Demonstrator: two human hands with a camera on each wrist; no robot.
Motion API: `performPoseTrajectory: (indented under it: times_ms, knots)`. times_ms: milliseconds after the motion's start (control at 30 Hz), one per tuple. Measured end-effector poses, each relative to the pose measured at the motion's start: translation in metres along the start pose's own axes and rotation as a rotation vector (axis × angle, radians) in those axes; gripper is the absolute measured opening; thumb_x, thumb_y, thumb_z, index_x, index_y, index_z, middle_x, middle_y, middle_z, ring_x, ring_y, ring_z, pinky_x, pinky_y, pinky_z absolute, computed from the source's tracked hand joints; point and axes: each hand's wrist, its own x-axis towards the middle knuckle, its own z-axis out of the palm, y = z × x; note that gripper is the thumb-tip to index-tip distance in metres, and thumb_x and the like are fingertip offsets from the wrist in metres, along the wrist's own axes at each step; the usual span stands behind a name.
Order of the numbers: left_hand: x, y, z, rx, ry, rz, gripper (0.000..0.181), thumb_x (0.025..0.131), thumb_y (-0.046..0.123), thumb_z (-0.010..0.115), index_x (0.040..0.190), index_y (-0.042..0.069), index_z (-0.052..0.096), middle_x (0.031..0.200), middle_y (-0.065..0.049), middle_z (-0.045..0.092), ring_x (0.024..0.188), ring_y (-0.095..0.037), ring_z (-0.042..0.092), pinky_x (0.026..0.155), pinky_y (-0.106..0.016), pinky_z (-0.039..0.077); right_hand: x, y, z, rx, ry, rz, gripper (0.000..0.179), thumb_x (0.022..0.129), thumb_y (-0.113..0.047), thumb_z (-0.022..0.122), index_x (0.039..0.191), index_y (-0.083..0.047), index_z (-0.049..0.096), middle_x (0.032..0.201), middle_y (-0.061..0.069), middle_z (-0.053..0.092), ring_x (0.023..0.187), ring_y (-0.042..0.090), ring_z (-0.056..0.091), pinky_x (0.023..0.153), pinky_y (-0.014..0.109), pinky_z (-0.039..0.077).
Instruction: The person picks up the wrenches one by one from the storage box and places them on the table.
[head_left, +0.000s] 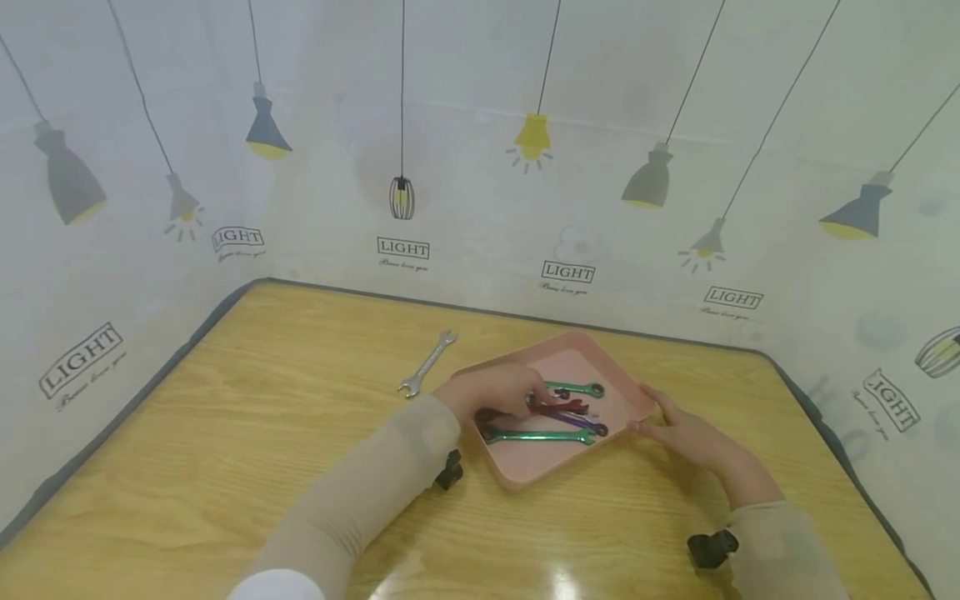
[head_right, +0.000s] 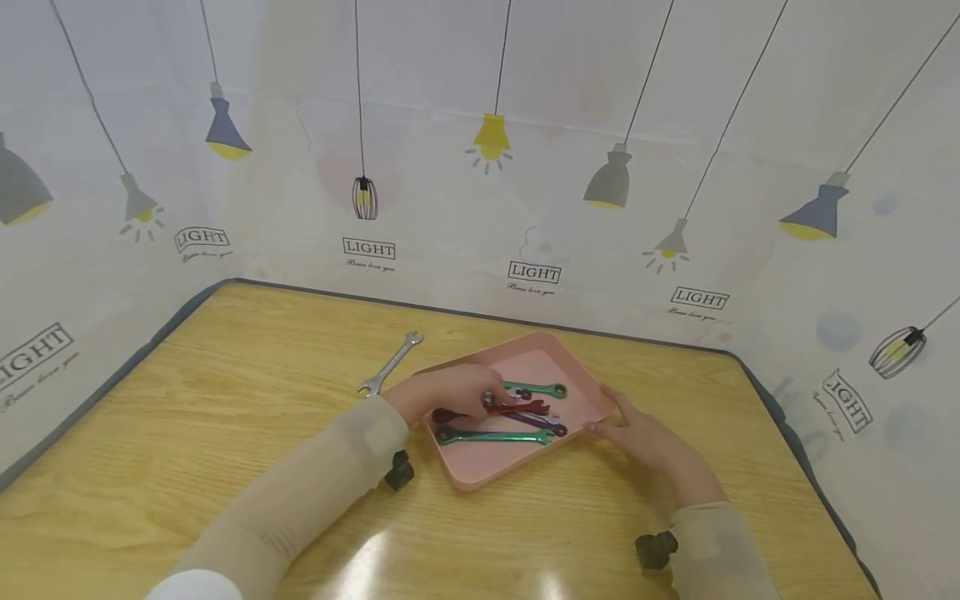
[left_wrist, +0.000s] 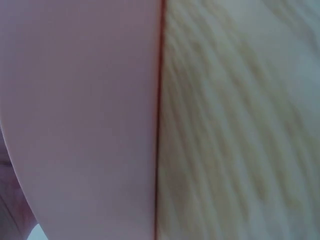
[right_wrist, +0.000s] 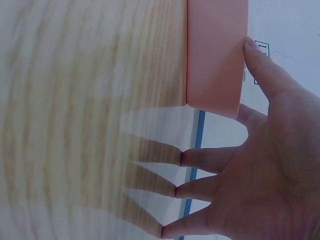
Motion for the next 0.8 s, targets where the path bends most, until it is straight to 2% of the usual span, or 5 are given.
performPoseTrajectory:
  times_ms: [133, 333, 433, 600, 800]
  knots:
    - [0.0001, 0.0016, 0.0007, -0.033, -0.002, -0.028, 0.055, 0.08, -0.001, 0.065, 0.12, 0.037, 0.069, 0.121, 0.014, 0.062, 0.055, -0.01, 0.051, 0.042, -0.026, 0.043, -0.0016, -0.0009, -0.001, -0.003, -0.011, -0.005, 0.087, 0.096, -0.055, 0.049, 0.157, -0.012, 0.004, 0.148, 0.04, 0.018, 0.131, 0.062, 0.022, 0.099, 0.075, 0.024]
    - [0.0006, 0.0036, -0.001, -0.045, 0.007, -0.113, 0.053, 0.081, -0.002, 0.063, 0.121, 0.033, 0.068, 0.11, 0.011, 0.064, 0.069, -0.014, 0.061, 0.039, -0.03, 0.044, -0.0026, -0.0026, -0.0009, -0.006, -0.008, 0.004, 0.087, 0.096, -0.055, 0.05, 0.156, -0.011, 0.007, 0.148, 0.04, 0.02, 0.13, 0.061, 0.024, 0.099, 0.073, 0.026]
    - [0.0021, 0.0039, -0.0008, -0.067, 0.021, -0.157, 0.048, 0.083, -0.002, 0.064, 0.117, 0.032, 0.07, 0.107, 0.01, 0.064, 0.064, -0.018, 0.06, 0.035, -0.031, 0.038, -0.0019, -0.0018, 0.0002, 0.001, -0.005, 0.008, 0.087, 0.096, -0.055, 0.05, 0.156, -0.011, 0.007, 0.148, 0.039, 0.021, 0.131, 0.061, 0.024, 0.1, 0.073, 0.025]
    - [0.0033, 0.0045, -0.0021, -0.074, 0.06, -0.136, 0.051, 0.078, -0.007, 0.064, 0.111, 0.03, 0.073, 0.105, 0.01, 0.066, 0.081, -0.014, 0.06, 0.048, -0.028, 0.045, -0.0023, -0.0005, 0.0001, -0.001, -0.008, -0.008, 0.087, 0.096, -0.055, 0.05, 0.156, -0.01, 0.007, 0.147, 0.04, 0.022, 0.13, 0.061, 0.025, 0.1, 0.073, 0.026]
    - [0.0021, 0.0056, -0.0054, -0.129, 0.079, -0.099, 0.05, 0.078, -0.01, 0.064, 0.111, 0.025, 0.073, 0.103, 0.009, 0.067, 0.085, -0.012, 0.06, 0.066, -0.026, 0.051, -0.002, -0.0011, -0.0006, 0.004, 0.0, -0.007, 0.087, 0.095, -0.056, 0.05, 0.156, -0.01, 0.007, 0.147, 0.04, 0.023, 0.129, 0.061, 0.028, 0.099, 0.073, 0.027]
